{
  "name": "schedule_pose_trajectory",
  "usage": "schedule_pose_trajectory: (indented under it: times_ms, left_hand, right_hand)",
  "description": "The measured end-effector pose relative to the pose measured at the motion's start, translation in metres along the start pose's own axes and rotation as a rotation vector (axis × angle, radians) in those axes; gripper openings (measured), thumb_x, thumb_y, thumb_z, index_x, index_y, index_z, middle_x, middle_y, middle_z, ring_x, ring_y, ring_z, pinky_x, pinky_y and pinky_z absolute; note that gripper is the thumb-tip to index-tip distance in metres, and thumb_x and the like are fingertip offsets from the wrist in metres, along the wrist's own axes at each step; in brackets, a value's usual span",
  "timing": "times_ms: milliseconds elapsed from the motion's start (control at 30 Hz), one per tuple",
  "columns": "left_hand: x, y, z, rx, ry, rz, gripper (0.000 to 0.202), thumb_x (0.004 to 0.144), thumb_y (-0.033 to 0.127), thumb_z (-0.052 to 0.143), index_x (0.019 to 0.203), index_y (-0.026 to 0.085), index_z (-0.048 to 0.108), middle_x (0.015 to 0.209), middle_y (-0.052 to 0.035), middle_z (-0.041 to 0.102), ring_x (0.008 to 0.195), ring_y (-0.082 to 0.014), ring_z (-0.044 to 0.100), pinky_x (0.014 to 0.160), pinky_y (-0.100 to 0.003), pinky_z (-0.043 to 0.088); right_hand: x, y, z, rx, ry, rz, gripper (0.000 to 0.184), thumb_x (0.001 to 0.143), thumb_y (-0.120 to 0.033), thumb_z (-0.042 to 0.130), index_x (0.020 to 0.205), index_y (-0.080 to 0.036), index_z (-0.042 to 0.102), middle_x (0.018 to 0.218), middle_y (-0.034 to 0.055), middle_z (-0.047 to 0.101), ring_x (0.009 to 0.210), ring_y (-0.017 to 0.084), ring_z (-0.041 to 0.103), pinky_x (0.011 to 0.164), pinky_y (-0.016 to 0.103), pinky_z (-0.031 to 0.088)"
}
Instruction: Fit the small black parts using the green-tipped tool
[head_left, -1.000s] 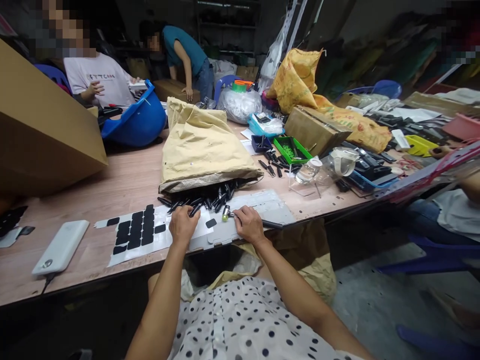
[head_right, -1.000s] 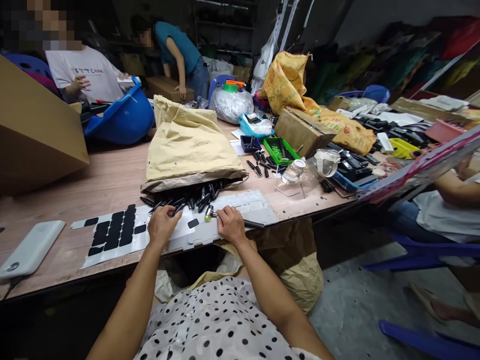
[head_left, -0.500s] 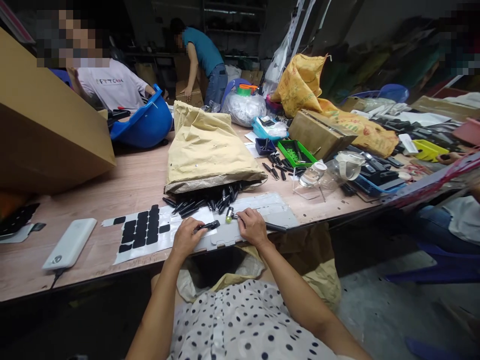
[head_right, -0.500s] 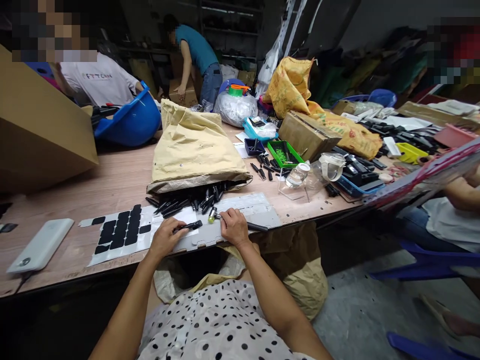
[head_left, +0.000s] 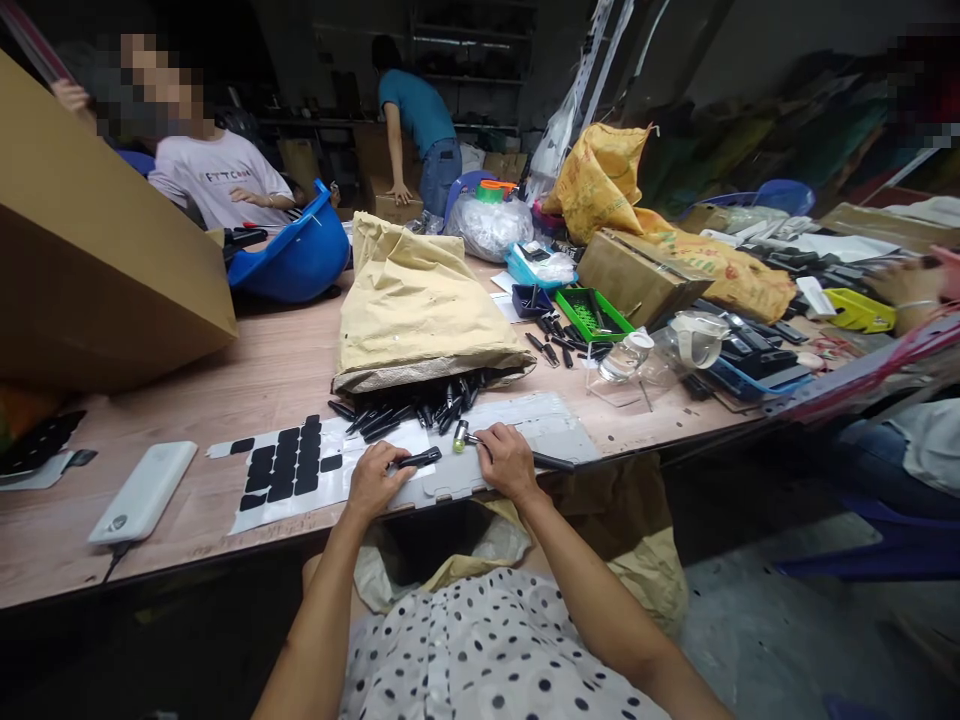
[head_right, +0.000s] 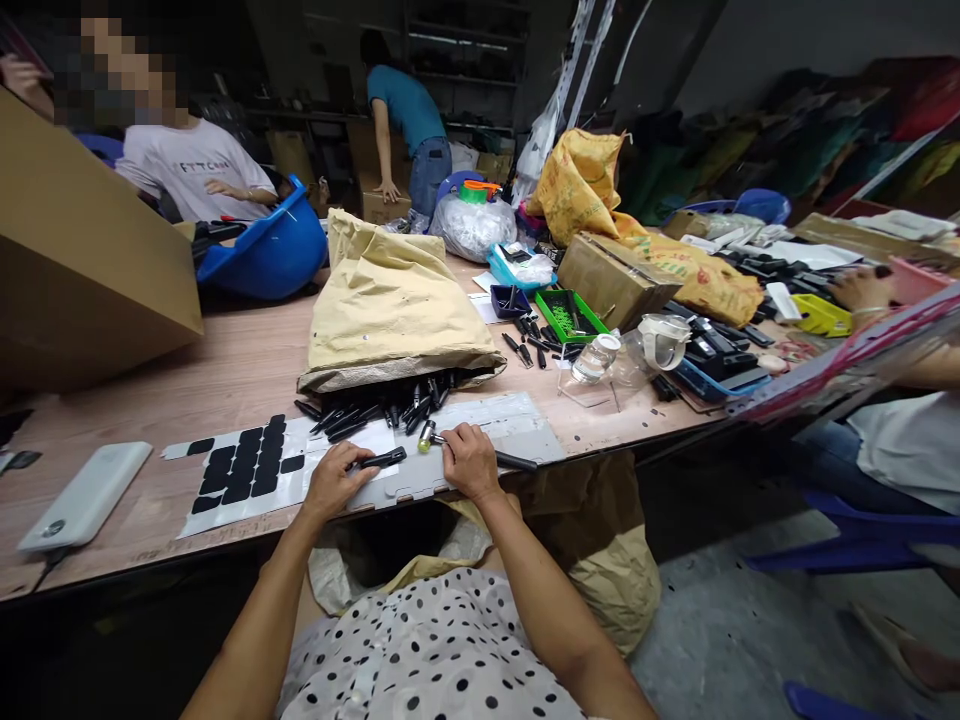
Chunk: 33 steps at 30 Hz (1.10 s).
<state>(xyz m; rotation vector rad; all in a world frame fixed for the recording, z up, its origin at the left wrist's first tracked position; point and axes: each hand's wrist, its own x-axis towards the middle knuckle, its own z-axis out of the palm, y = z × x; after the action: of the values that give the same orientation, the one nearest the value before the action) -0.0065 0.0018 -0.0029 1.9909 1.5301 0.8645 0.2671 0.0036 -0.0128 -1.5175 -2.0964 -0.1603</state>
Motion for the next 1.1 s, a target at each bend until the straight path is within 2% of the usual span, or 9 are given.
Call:
schedule_pose_trajectory:
  times_ms: [633,867,967,1100]
  left_hand:
    - [0.0,0.003,0.0,0.022,-0.016,0.003,0.015,0.079,0.028,0.07,0.092,0.026,0.077,0.088,-0.0032,0.071,0.089,-0.0227,0.063,0.083,-0.036,0.052]
    - [0.003,0.006,-0.002,0.018,-0.046,-0.008,0.014,0.077,0.029,0.074,0.09,0.026,0.078,0.089,-0.0028,0.071,0.09,-0.0228,0.063,0.084,-0.035,0.052]
    - [0.003,0.009,-0.001,0.041,-0.043,-0.004,0.016,0.076,0.029,0.078,0.091,0.026,0.078,0.088,-0.0024,0.07,0.089,-0.0228,0.063,0.085,-0.035,0.051]
    - [0.003,0.012,0.001,0.064,-0.034,0.003,0.023,0.075,0.033,0.081,0.097,0.027,0.077,0.087,-0.002,0.071,0.089,-0.0232,0.062,0.084,-0.035,0.051]
  right_hand:
    - [0.001,-0.001,-0.004,0.003,0.012,-0.01,0.021,0.09,-0.016,0.057,0.1,-0.022,0.074,0.089,0.0064,0.061,0.086,0.022,0.051,0.077,0.032,0.04]
    - [0.003,0.002,-0.012,0.021,-0.064,0.022,0.023,0.095,-0.018,0.053,0.104,-0.023,0.074,0.091,0.0073,0.063,0.087,0.023,0.053,0.078,0.032,0.043]
    - [0.002,-0.008,-0.018,0.103,-0.029,0.049,0.029,0.098,-0.018,0.047,0.111,-0.022,0.073,0.094,0.0081,0.063,0.088,0.022,0.058,0.079,0.032,0.047]
    - [-0.002,-0.037,-0.024,0.326,0.04,0.065,0.037,0.103,-0.019,0.039,0.125,-0.024,0.068,0.101,0.0084,0.066,0.096,0.022,0.063,0.088,0.033,0.053]
